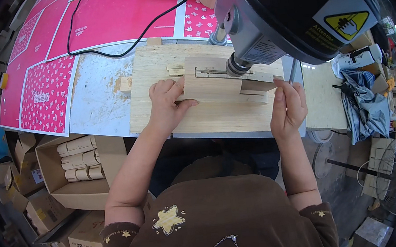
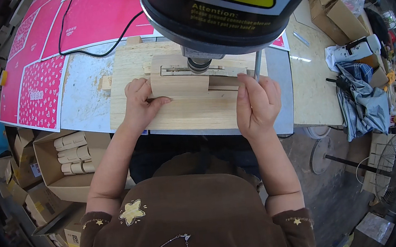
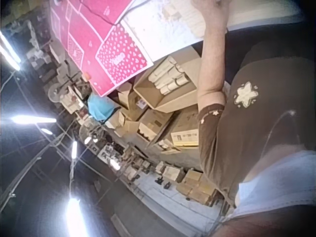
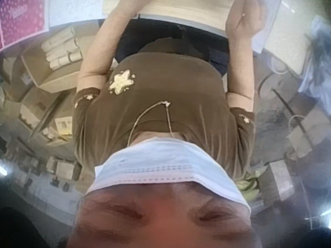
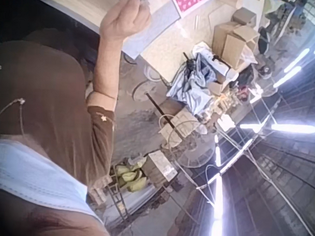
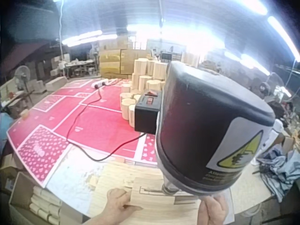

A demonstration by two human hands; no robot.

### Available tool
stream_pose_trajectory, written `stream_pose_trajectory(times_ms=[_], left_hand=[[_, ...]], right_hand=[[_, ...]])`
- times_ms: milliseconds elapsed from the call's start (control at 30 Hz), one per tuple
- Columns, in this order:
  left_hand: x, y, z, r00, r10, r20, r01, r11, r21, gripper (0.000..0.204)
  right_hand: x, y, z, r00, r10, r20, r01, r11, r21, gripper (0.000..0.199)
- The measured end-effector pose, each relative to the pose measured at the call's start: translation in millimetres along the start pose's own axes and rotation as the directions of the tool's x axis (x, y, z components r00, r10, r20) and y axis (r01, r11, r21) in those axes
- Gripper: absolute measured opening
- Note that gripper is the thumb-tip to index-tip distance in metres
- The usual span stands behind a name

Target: Operates a vertical drilling machine to process cylindrical wood blocks and places finished pieces into cardboard boxes.

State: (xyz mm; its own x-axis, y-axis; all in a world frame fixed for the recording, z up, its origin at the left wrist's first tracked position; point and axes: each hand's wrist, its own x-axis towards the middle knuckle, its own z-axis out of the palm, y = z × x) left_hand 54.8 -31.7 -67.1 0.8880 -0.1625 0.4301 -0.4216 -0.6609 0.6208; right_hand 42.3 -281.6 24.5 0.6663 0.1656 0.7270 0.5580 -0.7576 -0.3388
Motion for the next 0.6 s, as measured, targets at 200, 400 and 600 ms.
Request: stream_pose_trajectory(times_ms=[200,400,600], left_hand=[[-3,3,-1,1.0,-0.015,-0.001,0.015,1.0,0.026,0.062],[15,31,29,1.0,-0.009,-0.001,0.009,0.999,-0.037,0.054],[6,28,21,0.997,-0.07,0.02,0.07,0.998,0.004,0.056]], right_hand=[[91,-32,-51,0.964,0.135,-0.23,-0.116,0.989,0.091,0.022],[192,115,-55,0.843,0.517,-0.147,-0.261,0.633,0.729,0.016],[114,-30,-69,0.992,0.123,-0.033,-0.12,0.99,0.067,0.014]])
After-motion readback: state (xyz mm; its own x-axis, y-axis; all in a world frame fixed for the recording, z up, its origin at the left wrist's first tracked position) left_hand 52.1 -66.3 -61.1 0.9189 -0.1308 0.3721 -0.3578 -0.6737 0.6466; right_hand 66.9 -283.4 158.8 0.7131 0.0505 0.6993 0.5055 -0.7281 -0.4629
